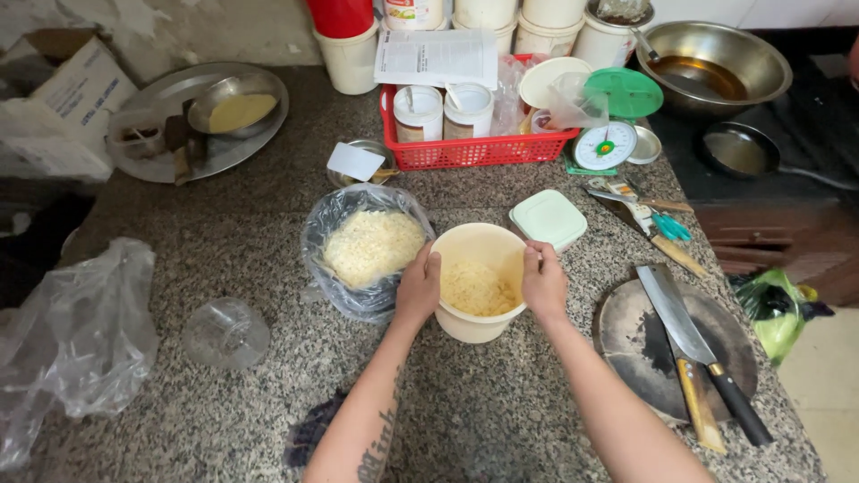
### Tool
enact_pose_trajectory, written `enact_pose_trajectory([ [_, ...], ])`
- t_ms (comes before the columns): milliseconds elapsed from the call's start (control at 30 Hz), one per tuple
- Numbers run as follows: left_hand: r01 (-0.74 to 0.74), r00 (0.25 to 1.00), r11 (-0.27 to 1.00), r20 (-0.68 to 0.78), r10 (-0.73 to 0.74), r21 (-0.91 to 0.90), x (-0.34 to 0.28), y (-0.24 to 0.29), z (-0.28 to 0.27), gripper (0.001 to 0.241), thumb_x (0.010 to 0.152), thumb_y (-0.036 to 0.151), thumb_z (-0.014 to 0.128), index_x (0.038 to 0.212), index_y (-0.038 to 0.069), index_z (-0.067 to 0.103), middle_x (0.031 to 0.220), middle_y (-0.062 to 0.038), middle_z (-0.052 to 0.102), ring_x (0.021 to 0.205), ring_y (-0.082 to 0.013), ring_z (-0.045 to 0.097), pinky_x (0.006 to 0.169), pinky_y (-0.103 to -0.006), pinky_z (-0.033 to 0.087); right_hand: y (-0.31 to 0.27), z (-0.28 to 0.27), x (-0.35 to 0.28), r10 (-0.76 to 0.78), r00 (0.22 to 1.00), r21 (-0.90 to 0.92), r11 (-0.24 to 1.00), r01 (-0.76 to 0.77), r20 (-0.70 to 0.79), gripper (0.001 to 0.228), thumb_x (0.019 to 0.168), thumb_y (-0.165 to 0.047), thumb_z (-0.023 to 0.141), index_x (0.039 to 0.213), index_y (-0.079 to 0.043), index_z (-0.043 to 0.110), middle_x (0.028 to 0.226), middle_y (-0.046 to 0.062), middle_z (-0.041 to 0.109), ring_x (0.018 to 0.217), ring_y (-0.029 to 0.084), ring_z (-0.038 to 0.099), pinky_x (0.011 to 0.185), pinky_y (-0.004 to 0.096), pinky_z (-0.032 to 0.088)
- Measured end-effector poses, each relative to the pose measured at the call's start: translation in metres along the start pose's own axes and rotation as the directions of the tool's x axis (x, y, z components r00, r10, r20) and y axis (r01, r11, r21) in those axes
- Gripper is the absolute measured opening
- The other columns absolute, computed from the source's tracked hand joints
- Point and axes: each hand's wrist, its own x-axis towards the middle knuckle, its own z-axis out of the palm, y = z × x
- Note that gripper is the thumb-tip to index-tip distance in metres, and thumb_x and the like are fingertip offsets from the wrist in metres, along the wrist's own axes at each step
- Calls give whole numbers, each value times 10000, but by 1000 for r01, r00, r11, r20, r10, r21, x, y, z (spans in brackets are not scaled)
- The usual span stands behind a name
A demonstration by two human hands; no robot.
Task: Crumbling a food item into a white bowl using both hands on a kitchen counter
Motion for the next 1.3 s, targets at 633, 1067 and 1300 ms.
enact_pose_trajectory([
  [633, -198, 865, 644, -177, 470, 739, -43, -61, -50, 499, 1018, 329, 579, 1458, 92, 577, 1214, -170, 629, 1207, -362, 592, 1077, -490, 457, -8, -22, -42, -138, 990, -11, 990, 138, 28, 358, 1065, -303, 427, 1327, -143, 611, 1208, 266, 672, 1188, 500, 595, 1024, 584, 439],
  [1067, -218, 976, 755, 143, 164, 619, -2, -81, -90, 349, 1043, 323, 522, 1206, 103, 739, 1042, -160, 758, 989, -394, 727, 829, -518, 582, 6, -11, -47, -51, 992, -141, 989, 34, -113, 269, 1106, -359, 455, 1246, -243, 652, 1078, 204, 730, 1113, 480, 640, 956, 588, 486],
  [1300, -403, 902, 336, 309, 302, 851, 81, -144, -75, 311, 858, 353, 721, 1143, 244, 781, 1062, -46, 701, 1072, -288, 696, 953, -439, 541, -6, -25, -54, -55, 996, -227, 973, 39, -65, 273, 1103, -361, 453, 1267, -277, 655, 1095, 196, 729, 1114, 474, 641, 963, 594, 493],
])
